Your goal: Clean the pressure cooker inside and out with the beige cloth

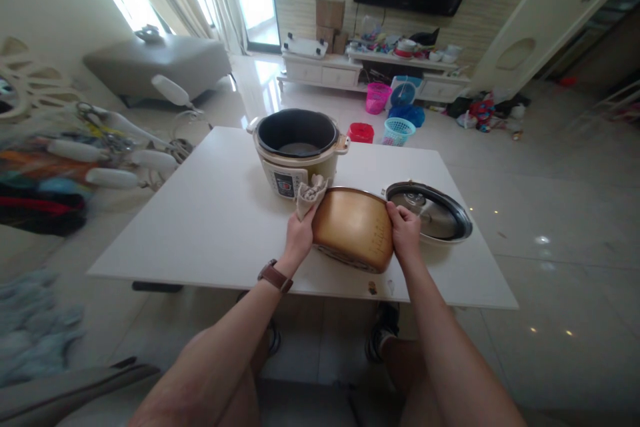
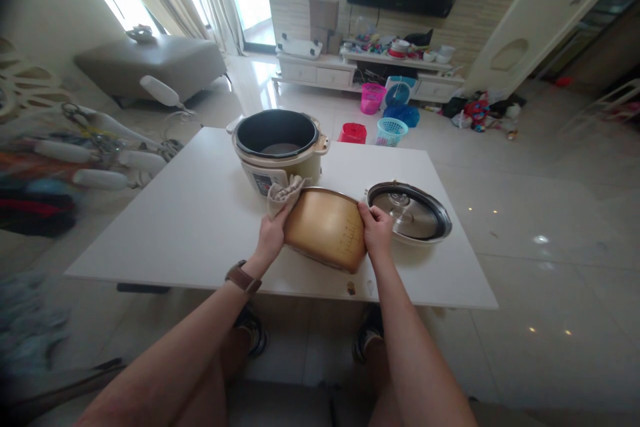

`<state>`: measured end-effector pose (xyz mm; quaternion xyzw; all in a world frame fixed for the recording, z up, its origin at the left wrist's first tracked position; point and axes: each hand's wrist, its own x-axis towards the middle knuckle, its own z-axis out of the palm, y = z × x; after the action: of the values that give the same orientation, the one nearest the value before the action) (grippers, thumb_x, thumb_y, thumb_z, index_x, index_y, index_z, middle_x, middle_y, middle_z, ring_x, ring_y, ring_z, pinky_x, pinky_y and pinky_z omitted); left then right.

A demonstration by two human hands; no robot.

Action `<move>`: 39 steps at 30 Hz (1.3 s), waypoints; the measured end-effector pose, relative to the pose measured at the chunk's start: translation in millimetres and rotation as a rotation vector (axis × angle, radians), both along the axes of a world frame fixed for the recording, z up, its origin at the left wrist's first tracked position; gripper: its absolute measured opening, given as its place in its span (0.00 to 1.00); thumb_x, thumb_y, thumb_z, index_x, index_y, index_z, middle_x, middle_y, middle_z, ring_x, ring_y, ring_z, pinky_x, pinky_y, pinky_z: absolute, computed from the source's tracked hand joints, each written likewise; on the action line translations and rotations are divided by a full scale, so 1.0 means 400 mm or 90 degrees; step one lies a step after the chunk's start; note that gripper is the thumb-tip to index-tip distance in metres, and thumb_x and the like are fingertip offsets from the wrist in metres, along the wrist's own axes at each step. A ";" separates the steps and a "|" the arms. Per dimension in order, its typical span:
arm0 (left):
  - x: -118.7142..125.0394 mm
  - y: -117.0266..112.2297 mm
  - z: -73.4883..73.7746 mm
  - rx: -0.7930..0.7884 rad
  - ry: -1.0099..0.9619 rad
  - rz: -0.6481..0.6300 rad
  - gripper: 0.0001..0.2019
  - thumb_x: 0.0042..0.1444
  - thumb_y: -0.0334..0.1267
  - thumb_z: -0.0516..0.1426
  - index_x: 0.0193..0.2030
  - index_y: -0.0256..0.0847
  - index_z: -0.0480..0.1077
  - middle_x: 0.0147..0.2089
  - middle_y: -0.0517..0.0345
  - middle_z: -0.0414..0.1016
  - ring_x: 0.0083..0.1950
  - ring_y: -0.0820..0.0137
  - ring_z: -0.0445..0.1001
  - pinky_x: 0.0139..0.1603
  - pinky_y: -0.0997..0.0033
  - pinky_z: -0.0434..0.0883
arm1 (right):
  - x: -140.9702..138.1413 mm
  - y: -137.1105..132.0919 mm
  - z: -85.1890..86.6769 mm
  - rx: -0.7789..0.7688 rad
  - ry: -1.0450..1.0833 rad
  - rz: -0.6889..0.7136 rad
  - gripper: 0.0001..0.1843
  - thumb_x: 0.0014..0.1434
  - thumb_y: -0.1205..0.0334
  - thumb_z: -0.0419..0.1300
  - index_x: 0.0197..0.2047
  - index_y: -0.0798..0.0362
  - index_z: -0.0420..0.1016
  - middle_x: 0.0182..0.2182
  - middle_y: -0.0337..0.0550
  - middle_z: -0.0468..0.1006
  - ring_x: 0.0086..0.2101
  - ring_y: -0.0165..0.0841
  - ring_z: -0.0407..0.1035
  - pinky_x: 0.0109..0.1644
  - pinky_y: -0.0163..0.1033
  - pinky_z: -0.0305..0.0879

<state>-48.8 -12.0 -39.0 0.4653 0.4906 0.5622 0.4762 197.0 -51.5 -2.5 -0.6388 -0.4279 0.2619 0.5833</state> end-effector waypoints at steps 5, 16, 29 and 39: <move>-0.028 -0.038 0.068 0.233 0.223 -0.072 0.22 0.67 0.51 0.60 0.61 0.41 0.80 0.66 0.46 0.80 0.71 0.50 0.73 0.76 0.46 0.65 | -0.018 0.007 -0.018 0.007 0.021 -0.003 0.40 0.51 0.20 0.65 0.20 0.47 0.59 0.20 0.31 0.56 0.25 0.28 0.50 0.29 0.38 0.46; -0.043 -0.048 0.095 0.364 0.365 -0.155 0.22 0.69 0.53 0.56 0.60 0.45 0.81 0.68 0.49 0.78 0.77 0.51 0.66 0.78 0.49 0.63 | -0.016 0.011 -0.036 0.018 0.027 0.007 0.40 0.53 0.19 0.64 0.21 0.47 0.56 0.21 0.31 0.54 0.25 0.28 0.47 0.29 0.39 0.45; -0.033 0.038 -0.060 -0.164 -0.101 0.006 0.23 0.60 0.55 0.65 0.53 0.40 0.83 0.60 0.44 0.84 0.67 0.46 0.79 0.72 0.42 0.72 | 0.005 0.013 -0.059 0.025 0.051 0.001 0.38 0.52 0.22 0.66 0.22 0.48 0.59 0.22 0.31 0.55 0.26 0.29 0.48 0.30 0.39 0.45; 0.007 -0.001 -0.012 -0.040 -0.050 -0.026 0.23 0.61 0.53 0.66 0.56 0.40 0.82 0.59 0.48 0.85 0.67 0.49 0.78 0.74 0.44 0.70 | 0.021 -0.003 0.017 0.049 -0.021 -0.007 0.30 0.58 0.35 0.66 0.22 0.49 0.65 0.22 0.33 0.59 0.27 0.29 0.52 0.31 0.39 0.48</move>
<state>-46.1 -12.5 -43.9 0.4372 0.4795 0.5545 0.5209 205.5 -52.6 4.3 -0.6224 -0.4436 0.2315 0.6018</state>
